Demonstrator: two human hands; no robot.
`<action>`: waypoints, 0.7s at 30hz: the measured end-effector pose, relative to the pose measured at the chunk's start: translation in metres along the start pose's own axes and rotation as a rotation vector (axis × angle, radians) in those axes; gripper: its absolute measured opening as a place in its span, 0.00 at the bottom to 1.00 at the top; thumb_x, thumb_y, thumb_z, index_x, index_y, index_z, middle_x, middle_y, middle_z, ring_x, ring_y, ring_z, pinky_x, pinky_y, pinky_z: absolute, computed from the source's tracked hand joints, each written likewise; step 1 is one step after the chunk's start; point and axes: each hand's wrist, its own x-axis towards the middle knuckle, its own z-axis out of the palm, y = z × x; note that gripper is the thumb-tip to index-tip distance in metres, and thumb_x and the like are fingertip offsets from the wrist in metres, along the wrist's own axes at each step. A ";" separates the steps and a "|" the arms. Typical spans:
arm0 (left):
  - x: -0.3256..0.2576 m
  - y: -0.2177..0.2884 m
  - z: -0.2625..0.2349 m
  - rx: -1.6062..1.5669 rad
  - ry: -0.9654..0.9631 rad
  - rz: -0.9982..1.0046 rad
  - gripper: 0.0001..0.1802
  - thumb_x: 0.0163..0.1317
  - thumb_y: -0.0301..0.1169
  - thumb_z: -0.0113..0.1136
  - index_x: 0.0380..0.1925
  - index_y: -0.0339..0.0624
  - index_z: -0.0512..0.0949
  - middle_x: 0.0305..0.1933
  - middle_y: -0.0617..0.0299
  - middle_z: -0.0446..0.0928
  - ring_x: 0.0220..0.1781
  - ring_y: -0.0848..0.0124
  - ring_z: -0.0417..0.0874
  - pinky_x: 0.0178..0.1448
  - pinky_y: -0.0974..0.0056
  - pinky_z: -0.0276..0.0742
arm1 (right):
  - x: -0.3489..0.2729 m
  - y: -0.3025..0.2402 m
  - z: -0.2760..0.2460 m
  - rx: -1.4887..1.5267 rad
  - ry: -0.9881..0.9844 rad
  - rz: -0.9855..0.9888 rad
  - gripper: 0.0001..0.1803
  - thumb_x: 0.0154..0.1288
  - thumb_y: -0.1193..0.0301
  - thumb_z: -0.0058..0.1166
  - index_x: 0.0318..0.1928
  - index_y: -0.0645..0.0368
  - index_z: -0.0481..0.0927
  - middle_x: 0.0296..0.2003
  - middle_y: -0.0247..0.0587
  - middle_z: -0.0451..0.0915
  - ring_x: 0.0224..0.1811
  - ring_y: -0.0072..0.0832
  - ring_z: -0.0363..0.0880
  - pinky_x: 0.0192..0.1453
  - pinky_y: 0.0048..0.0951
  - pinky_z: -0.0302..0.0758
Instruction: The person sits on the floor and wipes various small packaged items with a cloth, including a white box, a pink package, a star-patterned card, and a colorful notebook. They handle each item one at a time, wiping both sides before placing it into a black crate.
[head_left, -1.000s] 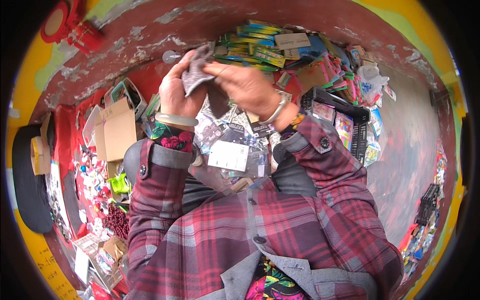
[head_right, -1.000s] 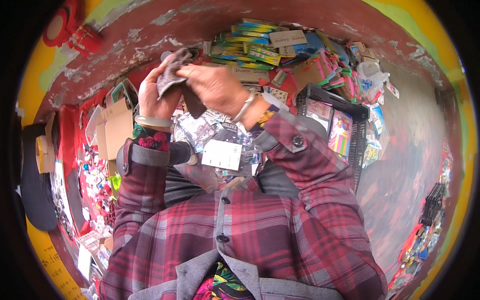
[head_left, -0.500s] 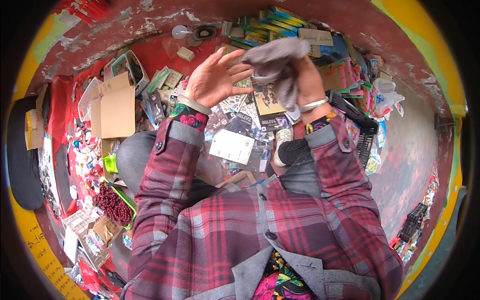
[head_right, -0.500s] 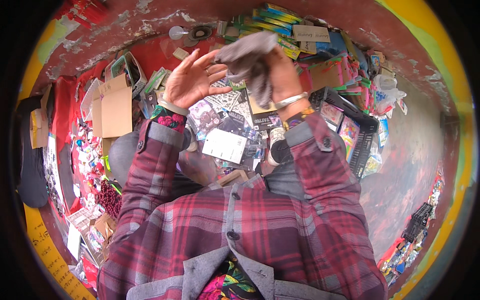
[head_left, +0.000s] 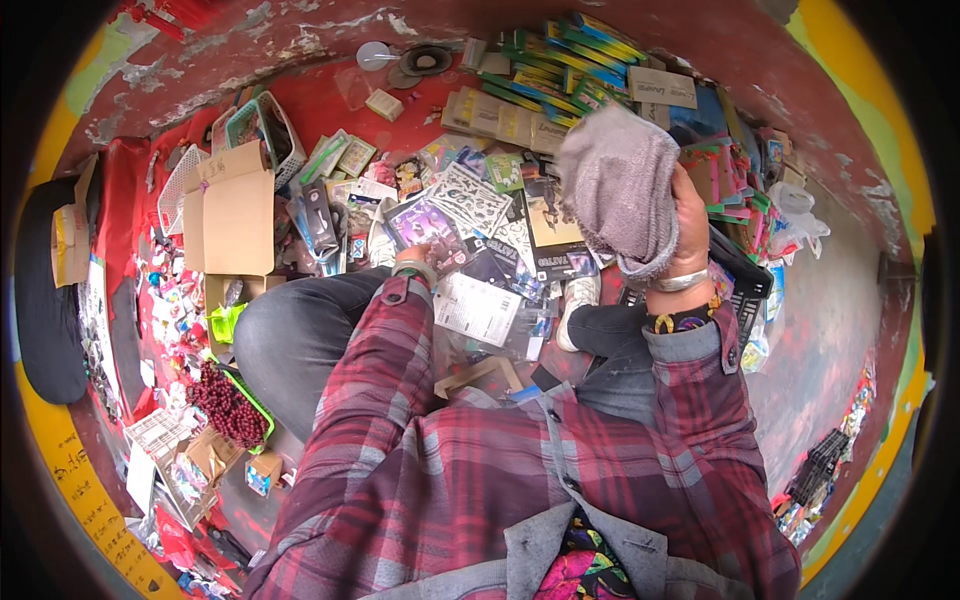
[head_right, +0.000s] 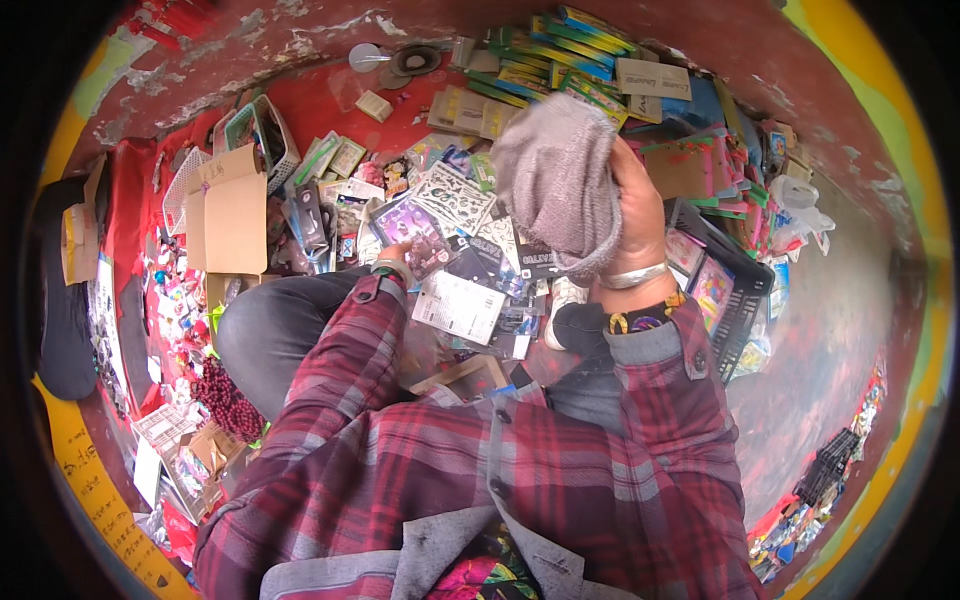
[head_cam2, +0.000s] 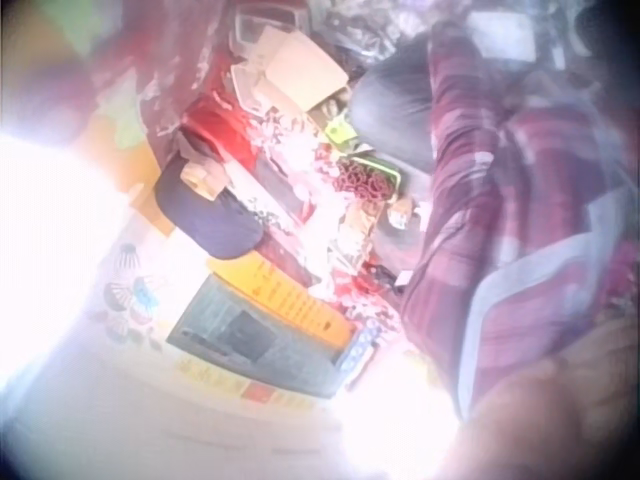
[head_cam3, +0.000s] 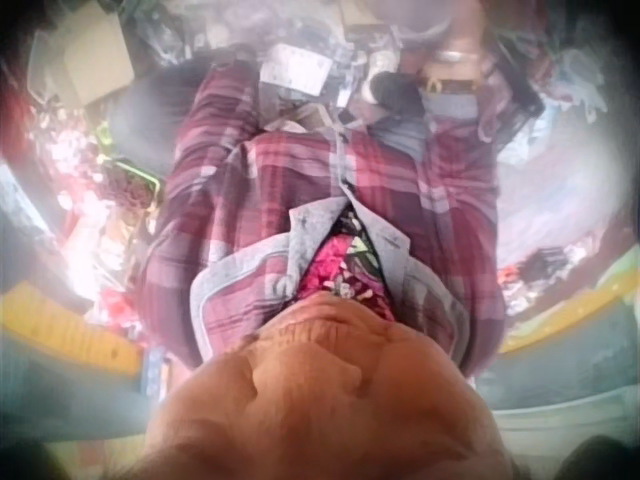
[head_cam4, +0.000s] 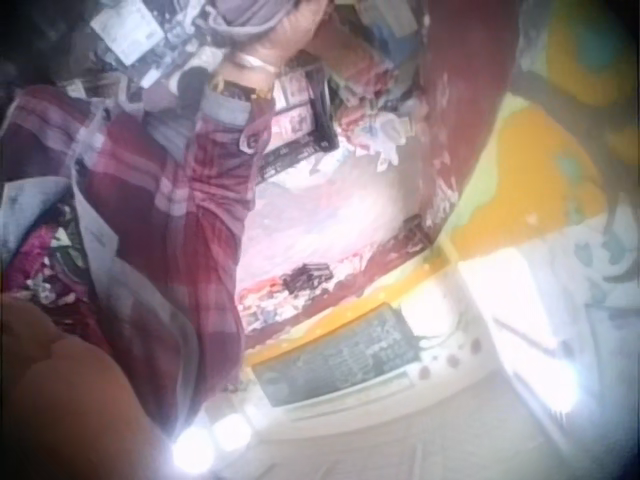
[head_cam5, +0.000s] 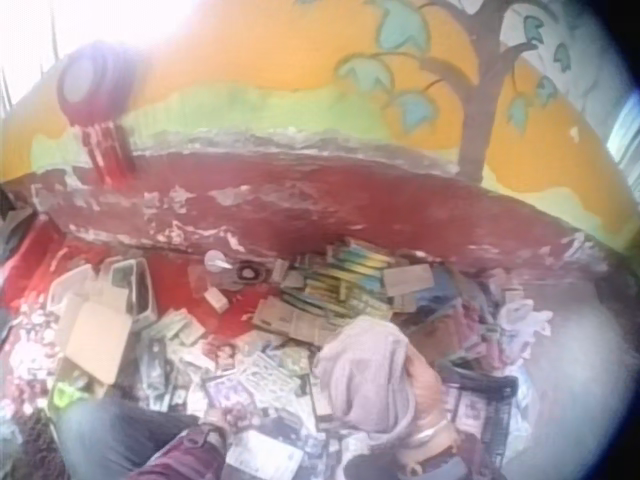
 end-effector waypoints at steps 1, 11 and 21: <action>0.002 -0.005 0.003 -0.019 0.008 0.006 0.17 0.58 0.35 0.56 0.41 0.32 0.77 0.38 0.50 0.80 0.41 0.63 0.81 0.46 0.62 0.74 | 0.002 0.000 0.000 0.027 0.018 0.035 0.17 0.68 0.64 0.41 0.47 0.63 0.75 0.41 0.42 0.79 0.42 0.29 0.78 0.50 0.29 0.74; -0.054 0.050 0.012 -0.206 0.144 -0.110 0.23 0.47 0.31 0.68 0.39 0.25 0.75 0.39 0.50 0.80 0.34 0.65 0.81 0.37 0.63 0.75 | 0.004 0.008 0.001 0.023 0.041 0.125 0.17 0.67 0.62 0.43 0.44 0.63 0.75 0.41 0.44 0.79 0.43 0.34 0.78 0.50 0.34 0.75; -0.049 0.061 -0.011 -0.810 -0.456 0.343 0.13 0.42 0.26 0.51 0.31 0.42 0.76 0.30 0.58 0.77 0.29 0.59 0.79 0.34 0.57 0.78 | -0.003 0.009 0.001 -0.030 -0.052 -0.010 0.15 0.61 0.68 0.54 0.45 0.63 0.76 0.43 0.41 0.79 0.45 0.31 0.77 0.52 0.32 0.74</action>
